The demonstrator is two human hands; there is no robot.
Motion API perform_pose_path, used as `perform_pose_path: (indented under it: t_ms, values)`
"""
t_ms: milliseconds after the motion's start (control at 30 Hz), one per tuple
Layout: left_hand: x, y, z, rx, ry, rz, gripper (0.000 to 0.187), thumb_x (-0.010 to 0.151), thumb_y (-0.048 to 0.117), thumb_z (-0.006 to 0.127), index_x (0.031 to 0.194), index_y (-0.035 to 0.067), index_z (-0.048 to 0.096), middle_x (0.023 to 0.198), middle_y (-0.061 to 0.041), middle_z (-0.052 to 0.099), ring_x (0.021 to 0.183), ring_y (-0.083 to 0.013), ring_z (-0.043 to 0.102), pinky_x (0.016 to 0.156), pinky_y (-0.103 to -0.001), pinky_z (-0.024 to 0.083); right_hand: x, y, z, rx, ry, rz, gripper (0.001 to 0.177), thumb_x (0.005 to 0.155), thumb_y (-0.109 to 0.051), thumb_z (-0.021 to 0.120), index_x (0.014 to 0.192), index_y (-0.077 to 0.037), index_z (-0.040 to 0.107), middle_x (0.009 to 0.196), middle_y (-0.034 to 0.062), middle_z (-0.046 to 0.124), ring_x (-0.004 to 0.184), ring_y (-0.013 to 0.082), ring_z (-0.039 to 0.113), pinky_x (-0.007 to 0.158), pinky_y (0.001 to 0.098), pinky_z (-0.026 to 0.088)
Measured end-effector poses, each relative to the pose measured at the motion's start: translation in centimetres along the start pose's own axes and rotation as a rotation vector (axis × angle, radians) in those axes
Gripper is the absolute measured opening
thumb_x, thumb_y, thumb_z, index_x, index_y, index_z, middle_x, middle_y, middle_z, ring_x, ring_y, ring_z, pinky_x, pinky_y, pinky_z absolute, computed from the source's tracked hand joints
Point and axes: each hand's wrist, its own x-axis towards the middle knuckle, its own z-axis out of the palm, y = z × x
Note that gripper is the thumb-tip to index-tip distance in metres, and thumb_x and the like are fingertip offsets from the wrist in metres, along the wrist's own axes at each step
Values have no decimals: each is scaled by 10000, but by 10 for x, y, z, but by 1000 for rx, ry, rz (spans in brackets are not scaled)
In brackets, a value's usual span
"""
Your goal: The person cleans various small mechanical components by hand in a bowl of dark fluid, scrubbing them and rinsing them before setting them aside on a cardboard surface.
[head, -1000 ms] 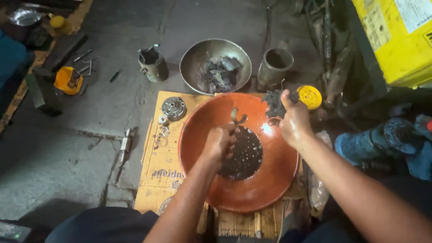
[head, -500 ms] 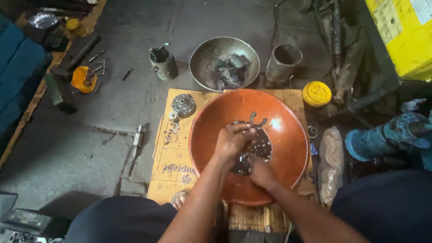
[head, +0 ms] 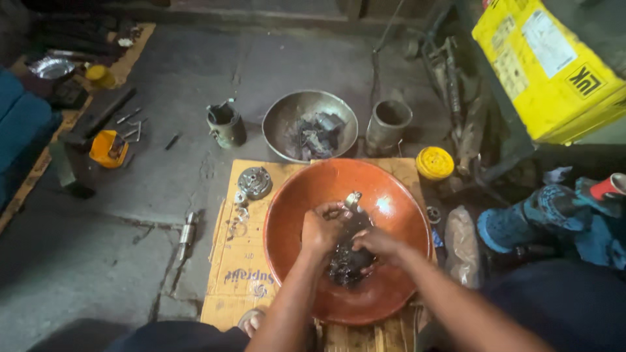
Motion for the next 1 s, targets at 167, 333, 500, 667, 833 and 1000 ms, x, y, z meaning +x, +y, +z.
perform_pose_path:
  t_ms: [167,333,500,667,833,1000]
  values:
    - [11,-13,4,-79,47,102,194,842,24,780,1027,-10,736,902,-84,771,760,-125,685,670,-261,542,-93,-87,-65,64,-19,-110,224,821,-85,595,982,-31,741,872,134,730,647,256,665,562,396,551]
    - [7,-10,7,3,85,-27,206,855,53,771,1052,0,752,904,-84,765,740,-120,662,643,-266,521,-146,-114,-101,108,59,-286,258,814,-58,586,981,33,760,840,100,734,654,171,647,592,347,517]
    - [-1,-16,10,66,74,-89,265,838,80,779,1090,15,727,892,-87,755,718,-130,663,618,-267,519,-158,-108,-92,231,74,-318,286,801,-54,575,993,83,736,835,115,773,685,184,712,640,331,554]
    - [5,-18,13,163,60,-77,250,842,106,786,1056,-8,731,842,-80,739,640,-112,606,544,-267,470,-152,-110,-84,107,233,-400,255,861,-96,648,1033,64,745,867,90,761,725,154,697,667,301,557]
    - [5,-32,11,137,8,-53,195,840,111,784,994,-1,739,773,-48,697,600,-92,561,510,-260,437,-154,-113,-81,98,243,-432,246,875,-124,680,1029,56,745,851,87,744,695,153,664,619,318,519]
    - [2,-26,15,184,-39,-73,183,850,138,785,935,-18,744,721,-43,674,551,-106,546,482,-275,422,-151,-115,-78,183,243,-450,206,858,-104,678,996,31,748,840,60,761,681,117,692,629,269,560]
